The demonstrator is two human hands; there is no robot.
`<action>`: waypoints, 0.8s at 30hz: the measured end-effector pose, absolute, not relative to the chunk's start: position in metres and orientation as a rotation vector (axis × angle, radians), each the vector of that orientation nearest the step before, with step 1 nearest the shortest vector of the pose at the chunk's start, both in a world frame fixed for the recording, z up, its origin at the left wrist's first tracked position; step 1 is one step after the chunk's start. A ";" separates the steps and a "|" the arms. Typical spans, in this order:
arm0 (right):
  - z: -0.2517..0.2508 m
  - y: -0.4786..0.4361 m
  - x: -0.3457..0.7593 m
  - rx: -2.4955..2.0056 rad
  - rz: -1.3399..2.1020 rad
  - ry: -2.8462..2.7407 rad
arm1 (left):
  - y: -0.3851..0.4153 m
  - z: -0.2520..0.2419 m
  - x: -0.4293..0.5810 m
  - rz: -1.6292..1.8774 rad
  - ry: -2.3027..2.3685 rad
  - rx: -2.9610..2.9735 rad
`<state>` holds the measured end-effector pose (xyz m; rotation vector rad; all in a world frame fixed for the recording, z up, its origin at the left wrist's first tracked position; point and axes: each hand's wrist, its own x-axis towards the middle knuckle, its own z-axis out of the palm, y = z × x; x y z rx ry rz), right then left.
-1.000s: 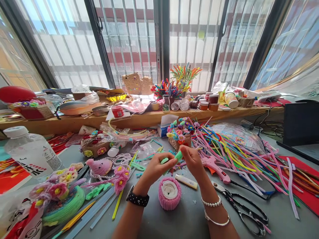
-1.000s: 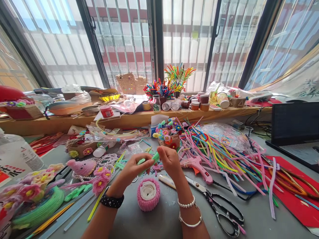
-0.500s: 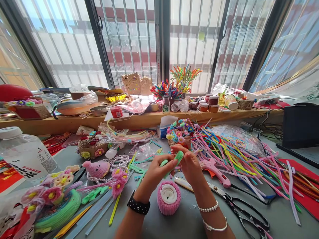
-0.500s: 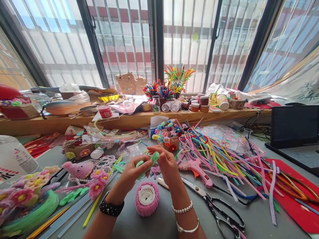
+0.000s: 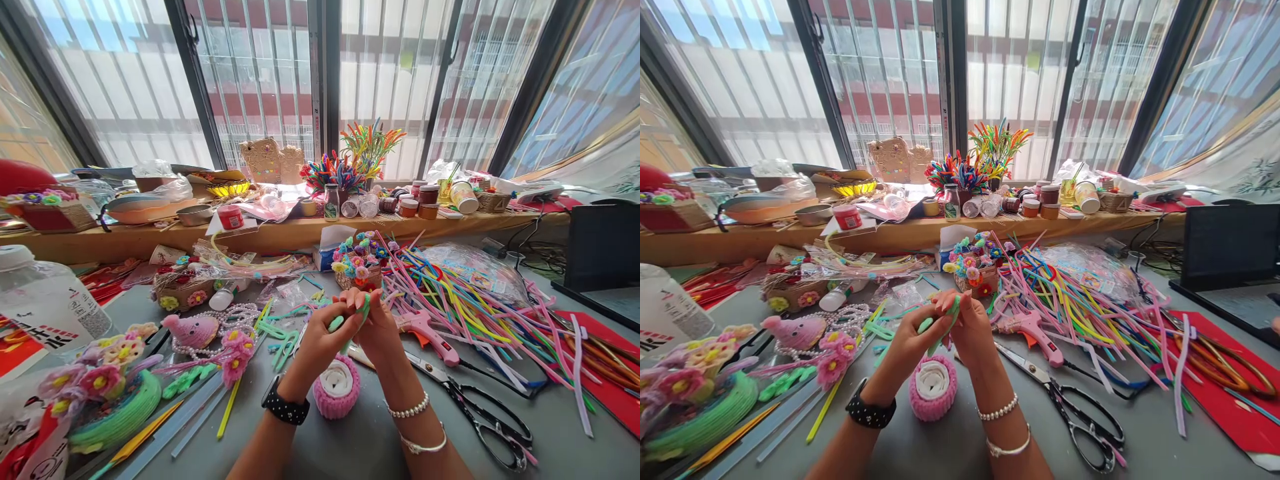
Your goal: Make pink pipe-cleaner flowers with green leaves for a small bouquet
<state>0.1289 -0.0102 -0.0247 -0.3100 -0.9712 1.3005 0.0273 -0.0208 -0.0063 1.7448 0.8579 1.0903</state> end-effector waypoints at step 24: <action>-0.016 -0.016 0.140 -0.702 0.956 -1.230 | -0.017 -0.007 0.028 1.177 0.949 1.810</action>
